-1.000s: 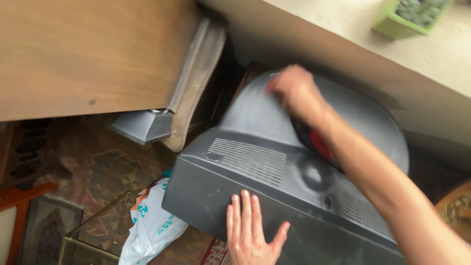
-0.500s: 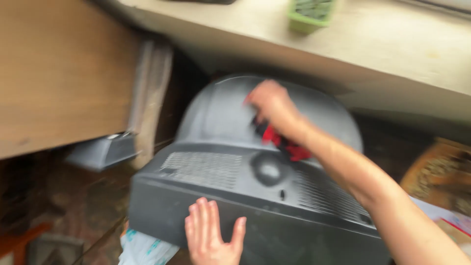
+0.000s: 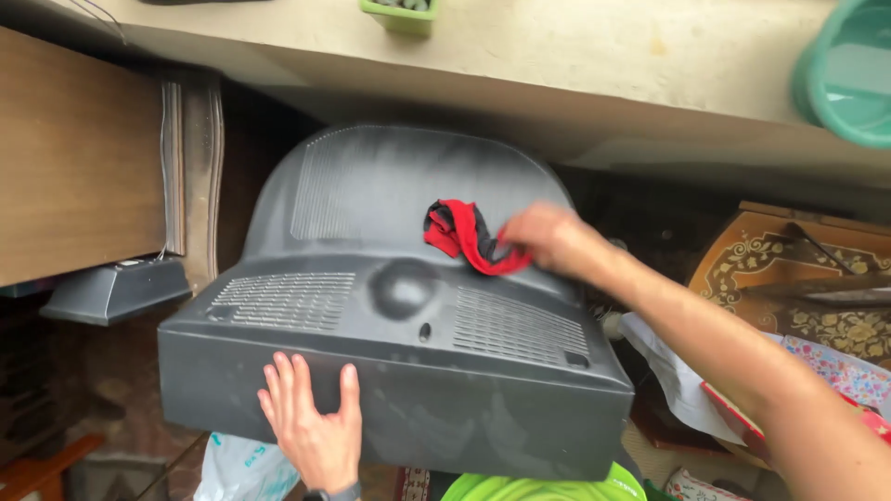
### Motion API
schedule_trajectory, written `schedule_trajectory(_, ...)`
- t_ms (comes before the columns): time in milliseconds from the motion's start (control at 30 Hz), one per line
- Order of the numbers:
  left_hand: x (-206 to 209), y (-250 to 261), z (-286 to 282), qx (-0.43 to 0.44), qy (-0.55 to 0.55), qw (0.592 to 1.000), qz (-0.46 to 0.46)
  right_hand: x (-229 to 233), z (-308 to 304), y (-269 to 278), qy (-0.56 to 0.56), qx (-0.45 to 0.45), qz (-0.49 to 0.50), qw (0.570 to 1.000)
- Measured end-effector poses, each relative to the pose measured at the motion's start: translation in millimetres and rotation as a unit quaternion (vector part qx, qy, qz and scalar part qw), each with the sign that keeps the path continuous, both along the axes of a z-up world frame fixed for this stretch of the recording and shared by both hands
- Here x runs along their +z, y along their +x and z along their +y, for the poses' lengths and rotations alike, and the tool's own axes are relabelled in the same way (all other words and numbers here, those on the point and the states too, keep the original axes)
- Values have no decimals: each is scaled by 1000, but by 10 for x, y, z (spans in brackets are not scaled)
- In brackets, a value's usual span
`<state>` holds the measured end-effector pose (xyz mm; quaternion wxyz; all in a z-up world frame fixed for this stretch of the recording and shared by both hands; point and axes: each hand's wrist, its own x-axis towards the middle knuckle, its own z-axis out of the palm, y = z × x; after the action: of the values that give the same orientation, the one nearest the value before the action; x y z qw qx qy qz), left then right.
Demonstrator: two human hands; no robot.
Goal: The person wipes the back and side surfaces of a grey plastic electronic device with a red cloth. They hold the device steady with one hand while scrubbing the vents and casing with the other, moving the cloth across different areas of the object.
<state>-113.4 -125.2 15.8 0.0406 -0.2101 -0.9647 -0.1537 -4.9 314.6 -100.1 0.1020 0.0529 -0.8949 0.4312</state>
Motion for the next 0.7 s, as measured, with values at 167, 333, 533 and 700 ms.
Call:
schedule_trajectory(167,59,169,281,29,-7,999,-21,-398,339,271,29,-232,1,972)
schedule_trajectory(333,626,556,1245,-60,99,992,44,158,-244,855,-48,-75,-72,993)
schedule_trajectory(533,219,1218,1996,-282,254,925,-36,1038,-547,1351,-213,-113,-2,971)
schedule_trajectory(700,160,1585,2040,-199,321,901,-212,401,-700,1712,-646,-249,-13,721)
